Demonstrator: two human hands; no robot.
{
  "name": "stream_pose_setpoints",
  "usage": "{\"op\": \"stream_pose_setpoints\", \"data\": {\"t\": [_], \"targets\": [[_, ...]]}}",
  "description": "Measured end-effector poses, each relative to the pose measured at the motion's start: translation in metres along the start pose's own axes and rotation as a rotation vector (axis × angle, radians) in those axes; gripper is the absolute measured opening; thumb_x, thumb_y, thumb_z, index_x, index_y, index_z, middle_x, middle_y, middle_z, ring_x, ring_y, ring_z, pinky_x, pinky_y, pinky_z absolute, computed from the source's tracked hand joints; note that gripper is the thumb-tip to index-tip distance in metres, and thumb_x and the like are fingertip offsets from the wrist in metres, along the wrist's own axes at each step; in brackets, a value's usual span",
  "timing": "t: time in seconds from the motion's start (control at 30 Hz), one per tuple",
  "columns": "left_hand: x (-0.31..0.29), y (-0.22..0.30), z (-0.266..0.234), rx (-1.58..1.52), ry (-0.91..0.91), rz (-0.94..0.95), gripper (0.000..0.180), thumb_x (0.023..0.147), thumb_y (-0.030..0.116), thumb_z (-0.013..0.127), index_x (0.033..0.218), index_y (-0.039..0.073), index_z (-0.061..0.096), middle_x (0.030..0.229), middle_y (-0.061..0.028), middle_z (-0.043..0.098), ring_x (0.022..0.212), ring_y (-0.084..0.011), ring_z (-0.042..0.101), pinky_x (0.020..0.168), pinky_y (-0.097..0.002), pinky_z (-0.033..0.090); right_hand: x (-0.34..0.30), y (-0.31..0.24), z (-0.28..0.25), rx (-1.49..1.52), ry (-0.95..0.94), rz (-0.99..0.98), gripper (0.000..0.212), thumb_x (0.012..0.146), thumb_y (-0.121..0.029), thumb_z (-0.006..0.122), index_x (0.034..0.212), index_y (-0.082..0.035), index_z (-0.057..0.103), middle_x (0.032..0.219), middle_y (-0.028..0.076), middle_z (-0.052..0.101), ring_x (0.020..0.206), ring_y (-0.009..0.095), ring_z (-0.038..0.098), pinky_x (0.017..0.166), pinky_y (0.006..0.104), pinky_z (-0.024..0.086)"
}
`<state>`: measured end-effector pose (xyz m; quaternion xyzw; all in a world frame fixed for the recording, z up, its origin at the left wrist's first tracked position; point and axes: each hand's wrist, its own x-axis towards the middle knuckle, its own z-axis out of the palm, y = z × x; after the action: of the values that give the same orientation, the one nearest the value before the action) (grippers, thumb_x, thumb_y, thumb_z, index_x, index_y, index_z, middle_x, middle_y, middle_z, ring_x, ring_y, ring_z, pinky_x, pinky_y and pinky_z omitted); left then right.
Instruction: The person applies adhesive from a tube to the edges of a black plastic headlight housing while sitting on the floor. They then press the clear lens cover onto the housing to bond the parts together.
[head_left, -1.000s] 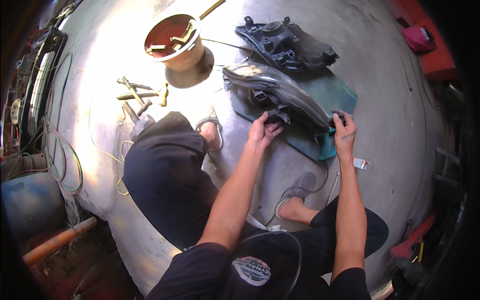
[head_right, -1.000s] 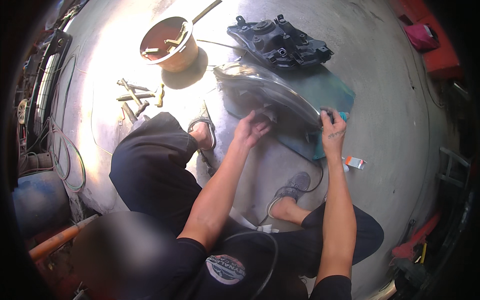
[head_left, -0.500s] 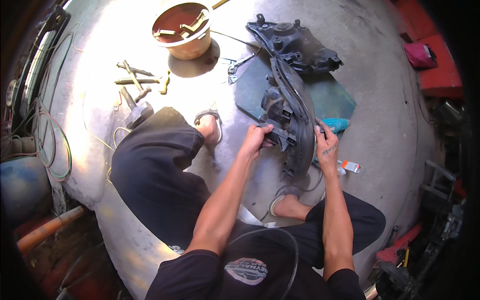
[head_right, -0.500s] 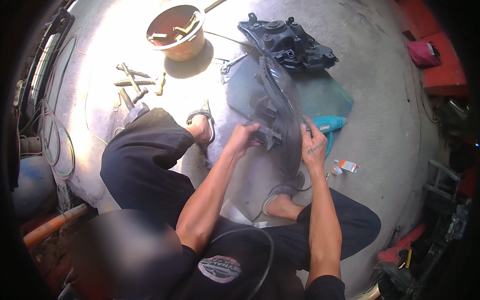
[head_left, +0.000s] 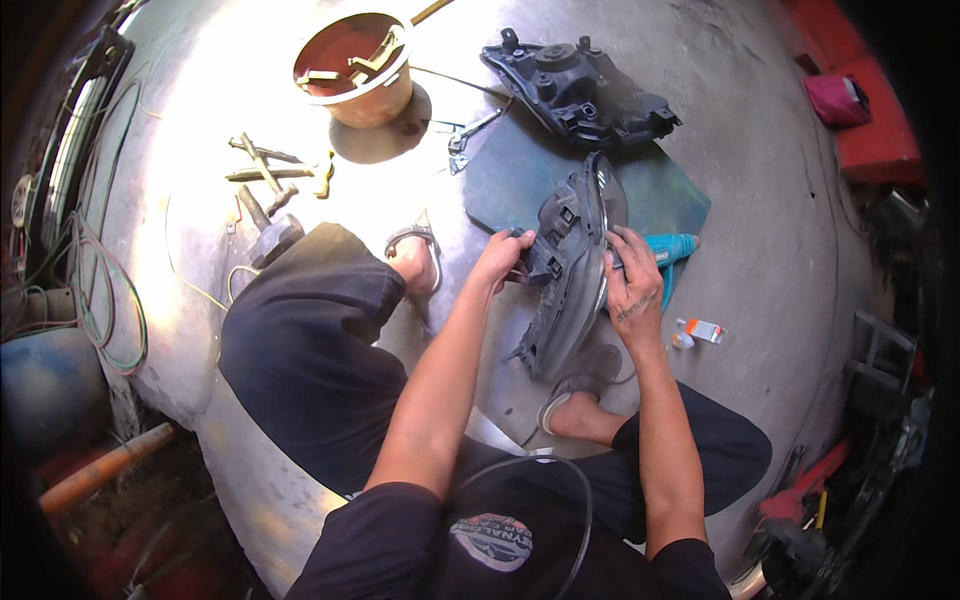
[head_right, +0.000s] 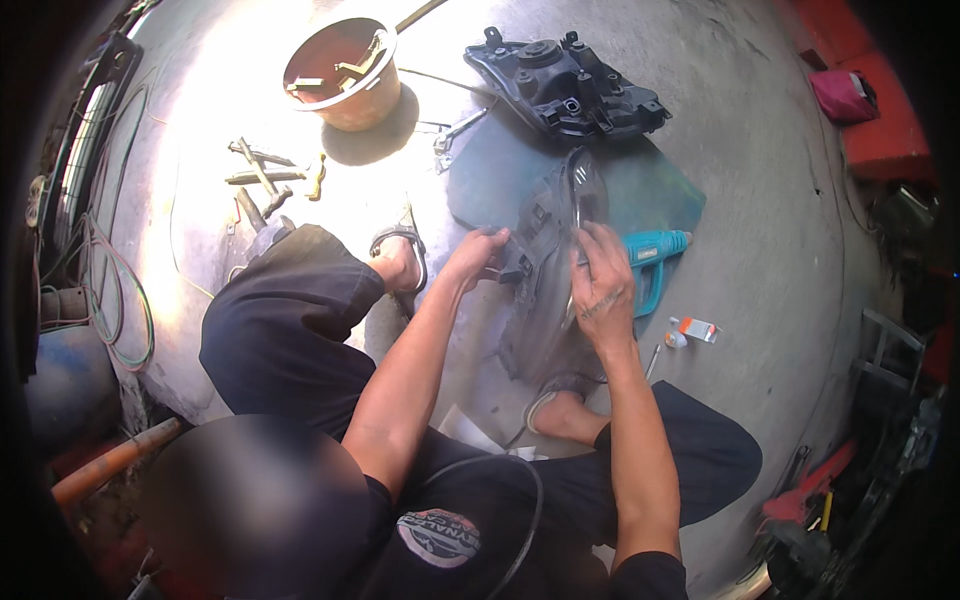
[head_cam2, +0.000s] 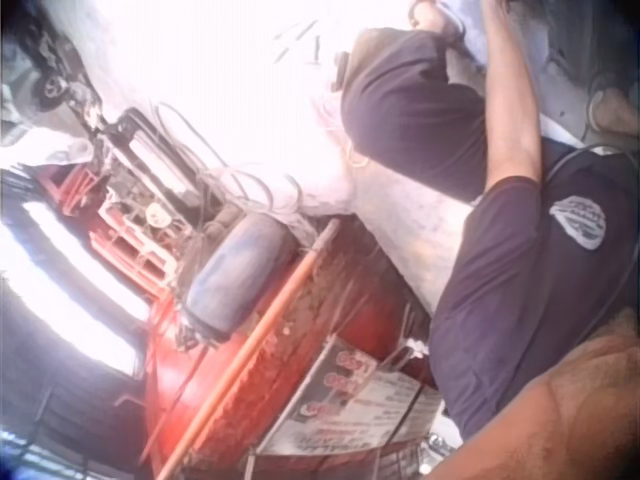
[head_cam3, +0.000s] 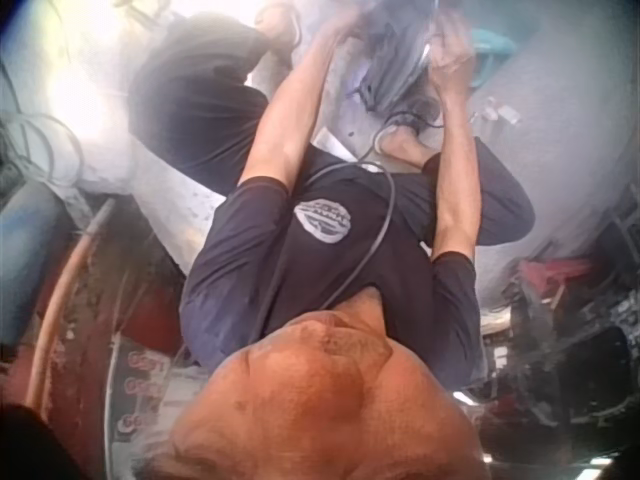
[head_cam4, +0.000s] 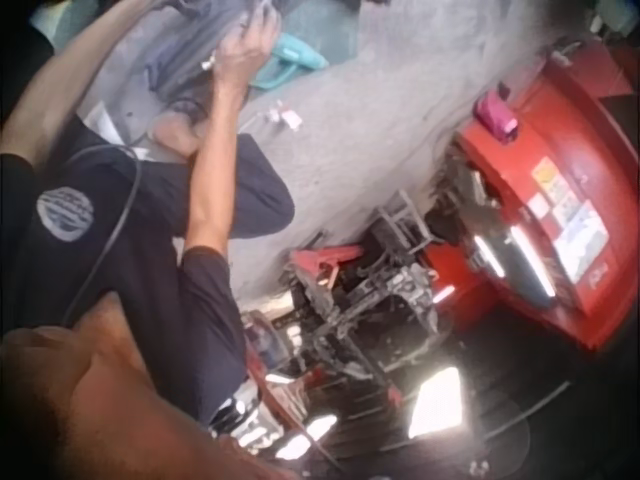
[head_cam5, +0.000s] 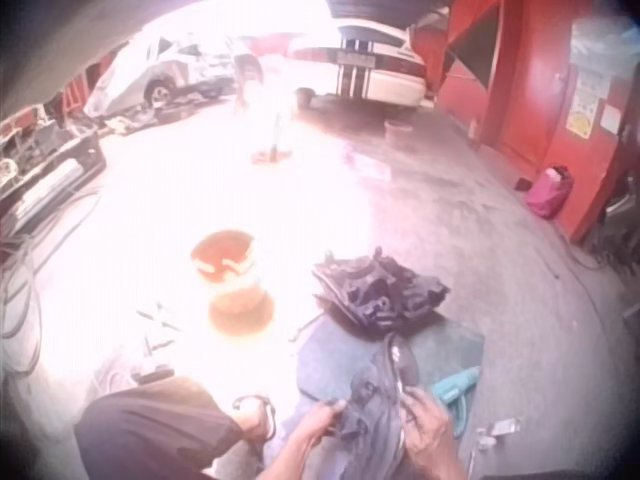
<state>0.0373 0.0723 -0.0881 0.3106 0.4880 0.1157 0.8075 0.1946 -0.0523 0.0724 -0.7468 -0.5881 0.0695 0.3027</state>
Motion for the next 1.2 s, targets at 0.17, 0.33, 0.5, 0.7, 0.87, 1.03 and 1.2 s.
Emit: {"op": "stream_pose_setpoints", "data": {"t": [0.17, 0.33, 0.5, 0.7, 0.87, 1.03, 1.2], "targets": [[0.004, 0.005, -0.003, 0.115, -0.055, -0.043, 0.031, 0.101, 0.027, 0.066, 0.115, -0.001, 0.062, 0.092, -0.011, 0.066, 0.067, -0.0202, 0.063, 0.053, -0.0368, 0.054, 0.05, 0.019, 0.019, -0.066, -0.191, -0.212, 0.028, 0.096, -0.015, 0.064, 0.12, -0.002, 0.071, 0.125, 0.02, 0.069, 0.127, 0.042, 0.059, 0.113, 0.049, 0.04], [0.012, 0.016, 0.005, 0.247, -0.077, 0.033, 0.04, 0.099, 0.029, 0.067, 0.122, -0.004, 0.061, 0.098, -0.0148, 0.07, 0.076, -0.0247, 0.068, 0.059, -0.0411, 0.057, 0.058, 0.041, 0.033, -0.051, -0.318, -0.098, 0.026, 0.098, -0.017, 0.064, 0.118, -0.003, 0.072, 0.122, 0.018, 0.07, 0.127, 0.038, 0.059, 0.118, 0.0519, 0.035], [0.046, 0.041, -0.006, 0.451, -0.121, -0.041, 0.052, 0.098, 0.043, 0.07, 0.117, -0.005, 0.069, 0.1, -0.0164, 0.072, 0.082, -0.0263, 0.07, 0.063, -0.0417, 0.059, 0.057, 0.057, 0.057, -0.06, -0.082, -0.08, 0.024, 0.099, -0.018, 0.063, 0.116, -0.003, 0.072, 0.118, 0.017, 0.072, 0.122, 0.036, 0.062, 0.118, 0.0575, 0.033], [0.131, 0.054, -0.077, 0.87, 0.681, 0.294, 0.044, 0.095, 0.035, 0.067, 0.117, -0.003, 0.069, 0.114, -0.0271, 0.072, 0.11, -0.0426, 0.068, 0.098, -0.0484, 0.052, 0.064, 0.053, 0.082, -0.041, -0.074, -0.088, 0.026, 0.095, -0.018, 0.065, 0.114, -0.001, 0.071, 0.114, 0.016, 0.072, 0.121, 0.036, 0.062, 0.114, 0.0624, 0.034], [0.18, 0.09, -0.124, 0.904, 0.756, 0.512, 0.05, 0.09, 0.028, 0.074, 0.132, 0.003, 0.062, 0.126, -0.0265, 0.068, 0.119, -0.0403, 0.065, 0.103, -0.046, 0.05, 0.069, 0.048, 0.087, 0.021, -0.041, -0.065, 0.025, 0.09, -0.01, 0.069, 0.112, 0.001, 0.07, 0.102, 0.015, 0.074, 0.115, 0.034, 0.064, 0.114, 0.063, 0.034], [0.214, 0.101, -0.115, 1.1, 0.665, 0.449, 0.051, 0.087, 0.022, 0.078, 0.134, 0.006, 0.064, 0.119, -0.0236, 0.07, 0.115, -0.0383, 0.067, 0.1, -0.0451, 0.052, 0.068, 0.051, 0.088, 0.05, -0.025, -0.056, 0.024, 0.09, -0.01, 0.069, 0.111, 0.002, 0.07, 0.098, 0.015, 0.073, 0.113, 0.036, 0.065, 0.114, 0.0626, 0.034], [0.218, 0.101, -0.147, 1.225, 0.715, 0.563, 0.047, 0.087, 0.015, 0.077, 0.132, 0.005, 0.066, 0.115, -0.0206, 0.072, 0.111, -0.0336, 0.069, 0.098, -0.0414, 0.053, 0.069, 0.054, 0.089, 0.101, 0.002, -0.045, 0.024, 0.089, -0.009, 0.069, 0.111, 0.002, 0.069, 0.097, 0.015, 0.073, 0.112, 0.036, 0.065, 0.114, 0.0625, 0.034]]}}
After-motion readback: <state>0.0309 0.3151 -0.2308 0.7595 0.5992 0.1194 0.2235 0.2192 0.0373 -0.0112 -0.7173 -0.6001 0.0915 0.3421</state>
